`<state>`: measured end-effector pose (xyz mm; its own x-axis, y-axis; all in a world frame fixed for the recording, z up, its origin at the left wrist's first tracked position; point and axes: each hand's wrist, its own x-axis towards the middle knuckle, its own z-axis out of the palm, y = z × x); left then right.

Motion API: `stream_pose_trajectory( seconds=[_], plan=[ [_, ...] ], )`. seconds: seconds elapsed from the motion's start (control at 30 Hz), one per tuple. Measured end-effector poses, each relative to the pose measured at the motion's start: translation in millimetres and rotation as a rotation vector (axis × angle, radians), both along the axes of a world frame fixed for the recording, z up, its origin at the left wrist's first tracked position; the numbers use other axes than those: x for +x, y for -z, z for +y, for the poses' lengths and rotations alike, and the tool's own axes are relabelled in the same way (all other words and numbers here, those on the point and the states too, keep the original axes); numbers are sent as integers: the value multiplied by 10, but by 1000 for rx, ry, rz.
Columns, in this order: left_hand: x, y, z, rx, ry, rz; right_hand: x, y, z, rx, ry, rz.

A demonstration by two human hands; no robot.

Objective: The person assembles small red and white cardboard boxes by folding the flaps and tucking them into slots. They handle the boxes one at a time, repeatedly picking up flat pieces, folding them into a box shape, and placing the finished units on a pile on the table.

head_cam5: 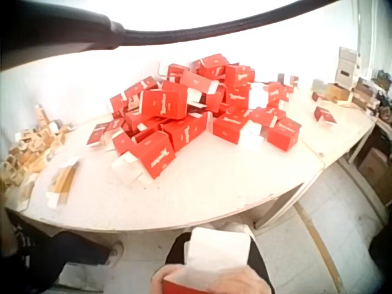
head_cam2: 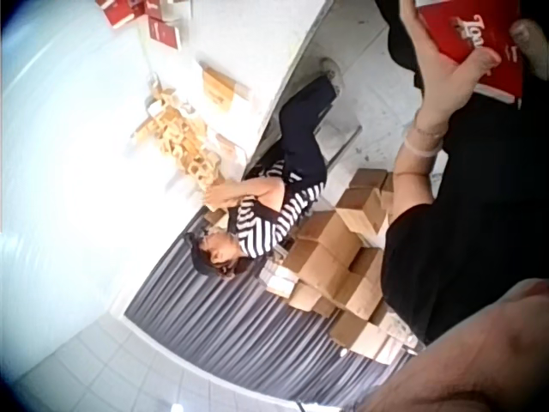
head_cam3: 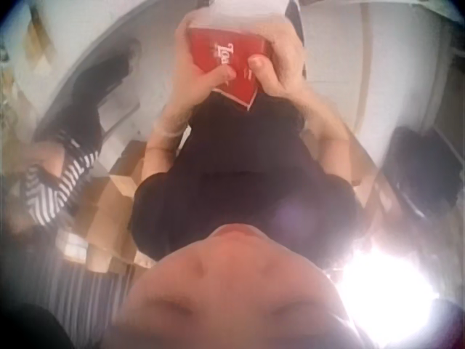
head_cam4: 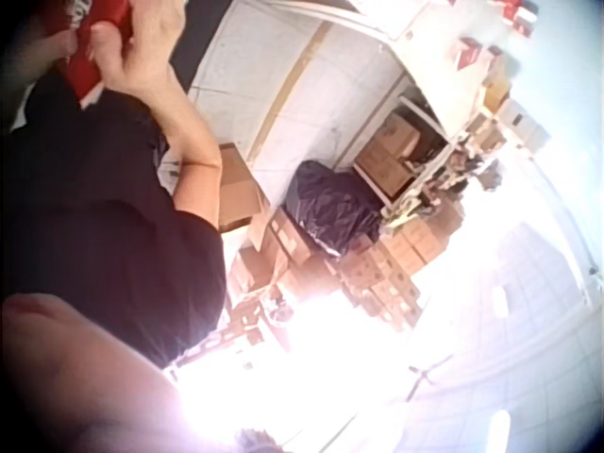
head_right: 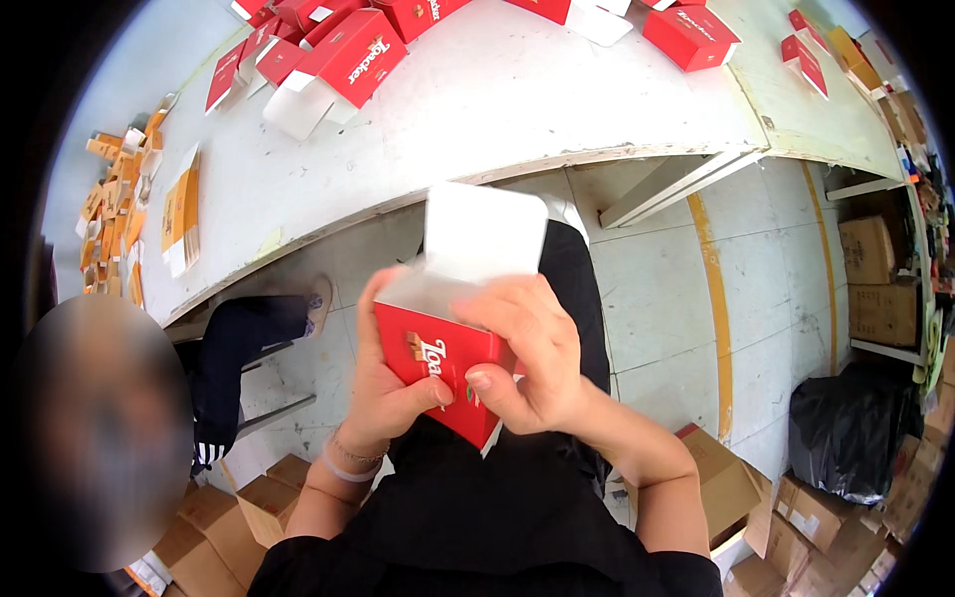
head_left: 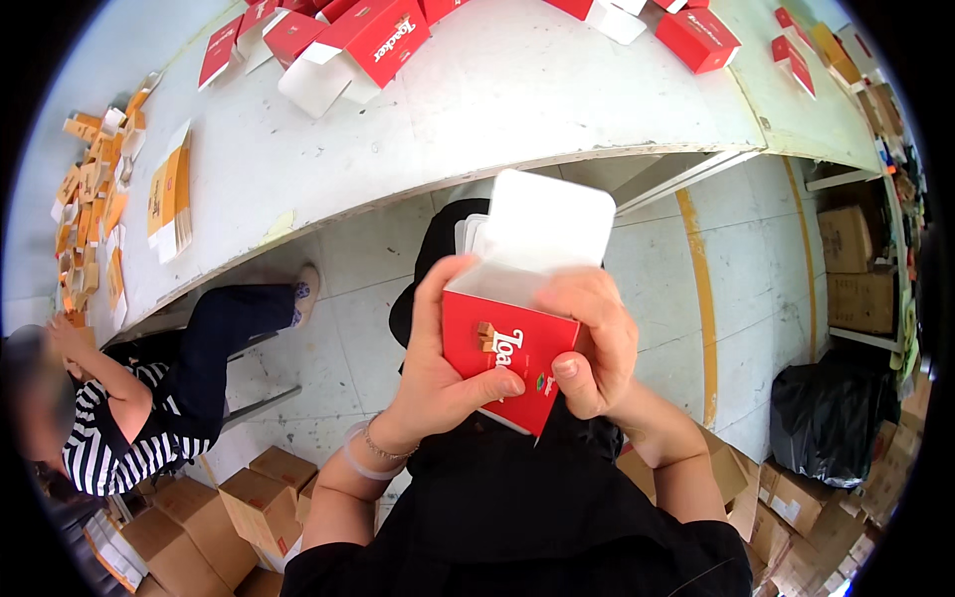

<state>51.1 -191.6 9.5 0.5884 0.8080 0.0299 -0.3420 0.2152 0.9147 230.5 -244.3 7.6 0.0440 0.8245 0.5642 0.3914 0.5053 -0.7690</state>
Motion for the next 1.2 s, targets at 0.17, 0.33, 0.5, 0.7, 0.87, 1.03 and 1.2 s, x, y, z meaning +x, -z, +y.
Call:
stream_pose_trajectory(
  seconds=[0.17,0.33,0.5,0.7,0.87,1.03,1.2],
  plan=[
    [-17,215,80,169,102,143,77,-18,-65,-58,111,51],
    [-16,191,253,715,73,332,241,-314,199,-443,34,830],
    [-47,182,244,690,8,508,278,-286,68,-648,-245,334],
    [3,237,231,543,48,470,156,-193,62,-445,-74,37],
    [19,205,249,518,80,479,197,-164,65,-500,-96,85],
    [62,204,243,366,36,531,132,-123,120,-327,-241,-100],
    [-68,229,314,18,46,158,364,-31,432,-587,-518,-214]
  ],
)
